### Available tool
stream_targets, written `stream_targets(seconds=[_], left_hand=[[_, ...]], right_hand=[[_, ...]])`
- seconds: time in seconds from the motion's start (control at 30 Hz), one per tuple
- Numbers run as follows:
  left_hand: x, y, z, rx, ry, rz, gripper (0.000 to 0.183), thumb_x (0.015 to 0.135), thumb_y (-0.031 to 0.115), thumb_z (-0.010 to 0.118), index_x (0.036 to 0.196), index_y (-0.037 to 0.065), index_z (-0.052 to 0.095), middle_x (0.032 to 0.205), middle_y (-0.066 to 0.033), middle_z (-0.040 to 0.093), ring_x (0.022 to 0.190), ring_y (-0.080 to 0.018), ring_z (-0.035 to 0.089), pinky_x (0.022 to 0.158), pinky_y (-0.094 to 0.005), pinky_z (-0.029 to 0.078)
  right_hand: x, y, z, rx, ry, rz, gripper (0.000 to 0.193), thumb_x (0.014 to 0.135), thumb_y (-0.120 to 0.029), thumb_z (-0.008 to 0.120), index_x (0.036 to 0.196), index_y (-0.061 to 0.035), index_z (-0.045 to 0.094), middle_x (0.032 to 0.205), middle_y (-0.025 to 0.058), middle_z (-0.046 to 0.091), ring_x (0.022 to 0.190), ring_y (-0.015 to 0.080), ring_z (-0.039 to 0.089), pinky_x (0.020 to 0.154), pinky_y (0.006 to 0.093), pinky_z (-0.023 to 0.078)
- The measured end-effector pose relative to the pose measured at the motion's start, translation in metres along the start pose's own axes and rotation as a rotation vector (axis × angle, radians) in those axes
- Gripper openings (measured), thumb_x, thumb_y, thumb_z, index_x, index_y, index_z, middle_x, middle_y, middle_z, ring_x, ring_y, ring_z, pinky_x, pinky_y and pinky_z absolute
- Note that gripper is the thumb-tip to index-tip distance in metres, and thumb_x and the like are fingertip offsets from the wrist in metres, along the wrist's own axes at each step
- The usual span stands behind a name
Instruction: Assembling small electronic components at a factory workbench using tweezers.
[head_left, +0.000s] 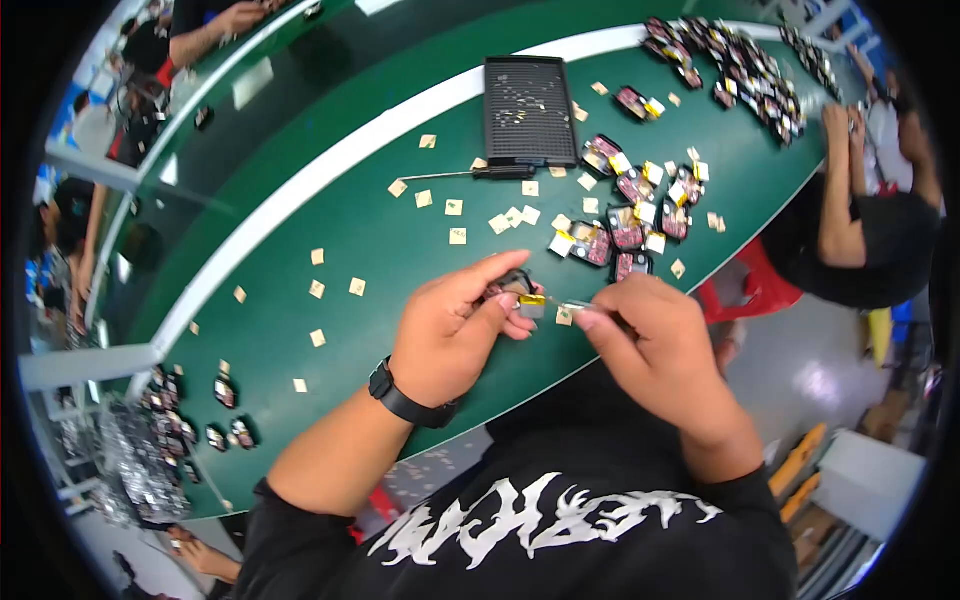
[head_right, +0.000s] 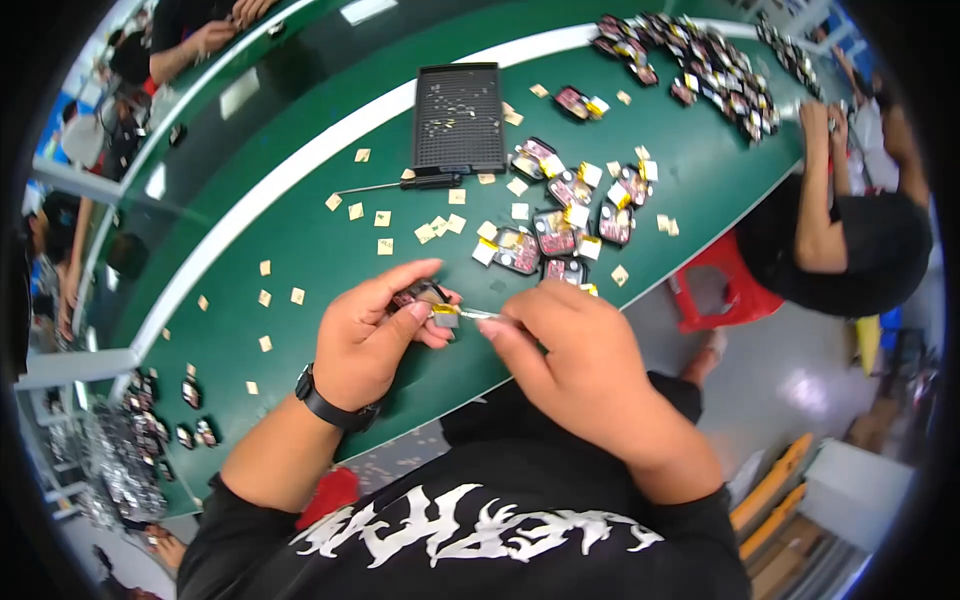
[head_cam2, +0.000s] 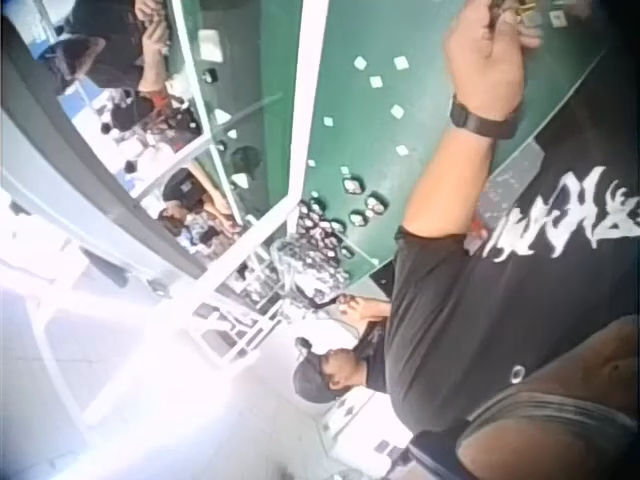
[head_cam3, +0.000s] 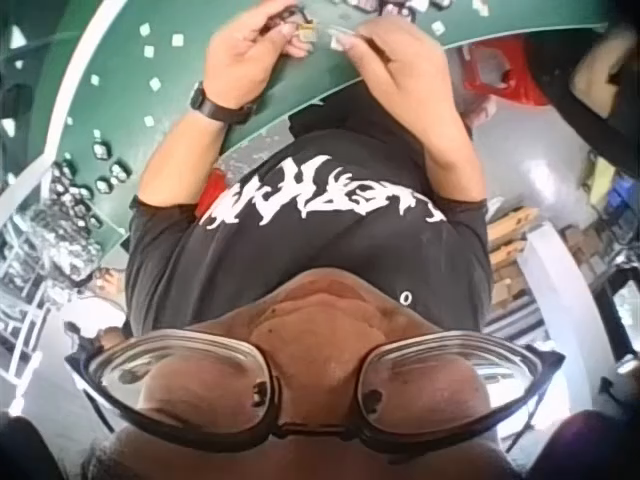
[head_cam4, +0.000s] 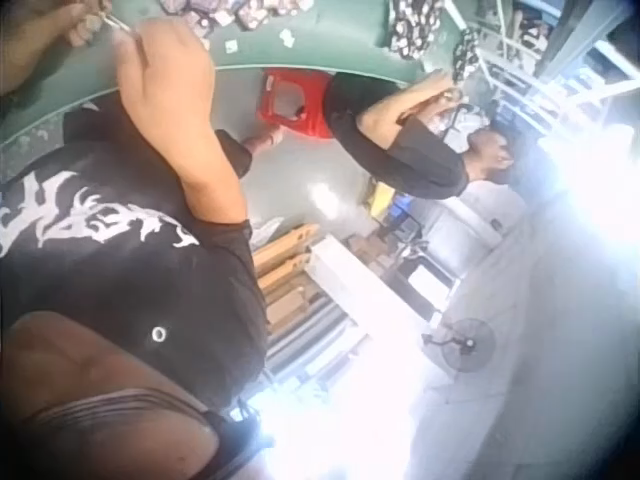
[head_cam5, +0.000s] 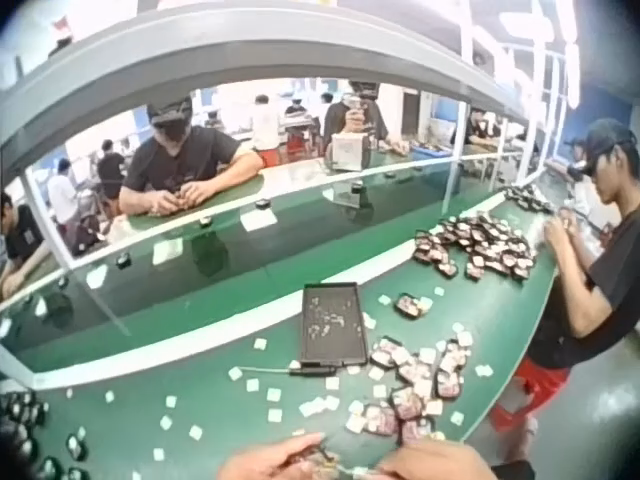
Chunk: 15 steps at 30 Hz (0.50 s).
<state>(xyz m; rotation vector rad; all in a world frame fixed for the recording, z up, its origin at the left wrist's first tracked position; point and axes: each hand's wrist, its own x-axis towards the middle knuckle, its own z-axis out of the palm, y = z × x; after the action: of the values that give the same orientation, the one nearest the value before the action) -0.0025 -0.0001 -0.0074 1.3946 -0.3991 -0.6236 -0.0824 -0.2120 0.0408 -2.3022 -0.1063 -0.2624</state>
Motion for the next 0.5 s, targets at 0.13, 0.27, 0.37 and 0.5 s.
stream_targets(seconds=[0.13,0.27,0.37,0.5], left_hand=[[0.001,0.005,-0.007,0.089,-0.050,-0.063,0.037,0.101,-0.003,0.052,0.138,-0.003,0.056,0.112,-0.0123,0.070,0.086,-0.0122,0.068,0.080,-0.0276,0.058],[-0.003,0.002,-0.011,0.085,-0.029,-0.013,0.040,0.100,-0.002,0.054,0.140,-0.002,0.055,0.112,-0.0120,0.070,0.086,-0.0121,0.068,0.081,-0.0277,0.058],[-0.001,-0.001,-0.010,0.094,0.005,0.037,0.042,0.100,-0.002,0.052,0.141,0.000,0.054,0.113,-0.0120,0.070,0.088,-0.0139,0.069,0.082,-0.0284,0.057],[0.002,0.002,-0.011,0.113,-0.031,0.067,0.046,0.098,-0.005,0.046,0.143,0.000,0.053,0.116,-0.0131,0.069,0.092,-0.0173,0.071,0.084,-0.0297,0.057]], right_hand=[[0.012,-0.007,0.027,-0.143,0.060,0.073,0.032,0.079,-0.020,0.084,0.070,-0.0035,0.059,0.061,0.0086,0.054,0.049,0.0248,0.052,0.046,0.0363,0.039],[0.016,-0.011,0.031,-0.295,0.037,0.012,0.036,0.077,-0.023,0.086,0.067,-0.0044,0.056,0.059,0.0081,0.052,0.047,0.0248,0.049,0.045,0.0376,0.037],[0.017,-0.006,0.028,-0.366,-0.013,0.027,0.040,0.076,-0.025,0.087,0.065,-0.0050,0.054,0.060,0.0082,0.053,0.049,0.0253,0.050,0.045,0.0381,0.036],[0.020,-0.008,0.022,-0.237,-0.058,0.033,0.023,0.083,-0.016,0.080,0.078,-0.0037,0.061,0.069,0.0100,0.057,0.061,0.0277,0.056,0.054,0.0389,0.042]])
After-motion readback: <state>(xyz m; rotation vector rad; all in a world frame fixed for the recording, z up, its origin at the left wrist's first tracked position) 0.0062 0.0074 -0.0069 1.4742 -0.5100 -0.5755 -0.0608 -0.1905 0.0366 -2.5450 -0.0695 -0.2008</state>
